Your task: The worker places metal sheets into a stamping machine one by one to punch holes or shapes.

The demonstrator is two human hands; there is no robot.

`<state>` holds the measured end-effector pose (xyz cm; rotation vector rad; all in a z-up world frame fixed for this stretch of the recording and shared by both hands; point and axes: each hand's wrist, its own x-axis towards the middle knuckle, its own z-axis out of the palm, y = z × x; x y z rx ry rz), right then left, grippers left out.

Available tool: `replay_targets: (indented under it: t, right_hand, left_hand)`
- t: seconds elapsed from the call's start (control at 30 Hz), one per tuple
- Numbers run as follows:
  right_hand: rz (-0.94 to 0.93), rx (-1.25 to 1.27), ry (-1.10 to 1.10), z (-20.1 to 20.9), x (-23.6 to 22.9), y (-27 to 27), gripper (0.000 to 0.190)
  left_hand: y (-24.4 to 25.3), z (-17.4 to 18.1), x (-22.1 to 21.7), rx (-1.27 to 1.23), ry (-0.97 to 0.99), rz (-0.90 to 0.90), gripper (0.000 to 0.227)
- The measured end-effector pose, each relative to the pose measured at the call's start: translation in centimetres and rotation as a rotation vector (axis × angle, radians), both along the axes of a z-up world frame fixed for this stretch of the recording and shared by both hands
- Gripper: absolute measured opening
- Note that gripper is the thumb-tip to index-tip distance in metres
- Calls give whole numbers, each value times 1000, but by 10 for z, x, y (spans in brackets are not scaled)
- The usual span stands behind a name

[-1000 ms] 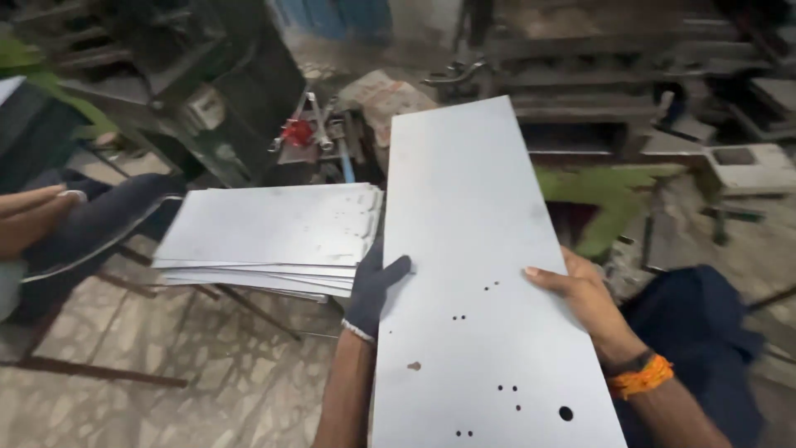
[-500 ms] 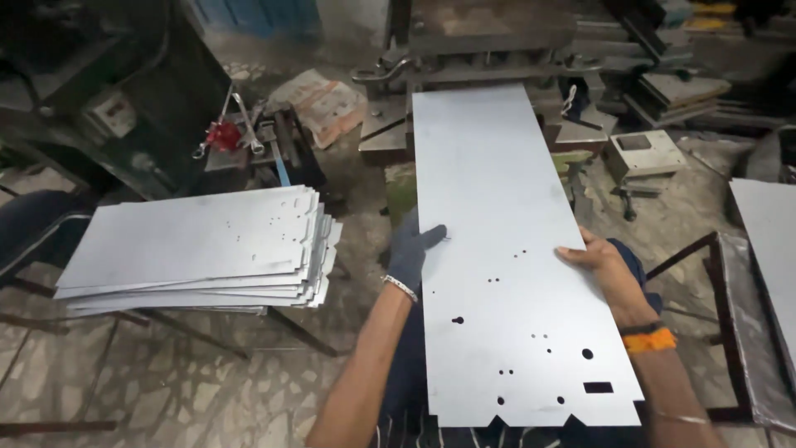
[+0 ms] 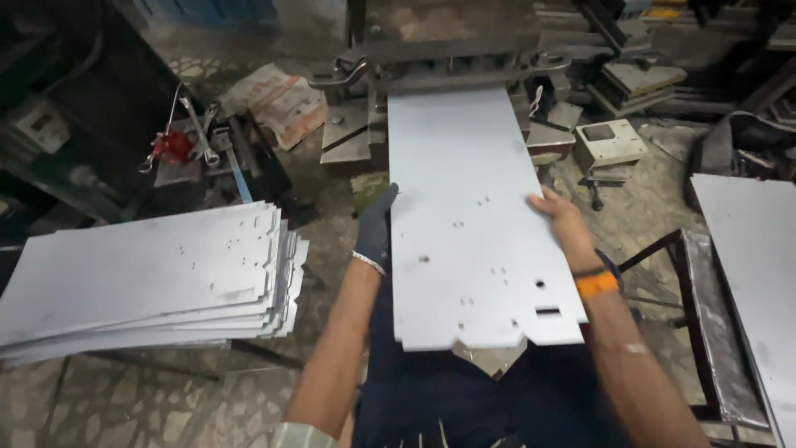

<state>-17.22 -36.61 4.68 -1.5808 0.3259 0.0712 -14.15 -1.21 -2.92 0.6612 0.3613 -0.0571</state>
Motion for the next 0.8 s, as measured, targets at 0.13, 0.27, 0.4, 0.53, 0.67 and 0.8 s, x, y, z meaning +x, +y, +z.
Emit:
replay_targets:
  t: [0.13, 0.27, 0.4, 0.53, 0.67, 0.8]
  right_hand:
    - [27, 35, -78, 22, 47, 33, 45]
    - [39, 123, -126, -23, 117, 17, 45]
    - [88, 50, -130, -28, 167, 15, 43]
    - [99, 70, -120, -28, 209, 16, 40]
    - [105, 62, -136, -45, 208, 6, 34]
    - [113, 70, -153, -36, 211, 10, 32]
  left_hand:
    - [-13, 44, 9, 525, 129, -133, 87]
    - [-15, 46, 44, 765, 139, -212, 101]
    - [-6, 33, 95, 814, 99, -148, 109]
    - [8, 47, 132, 890, 111, -213, 96]
    - [8, 36, 139, 912, 167, -213, 89]
    - [12, 23, 158, 861, 169, -174, 94]
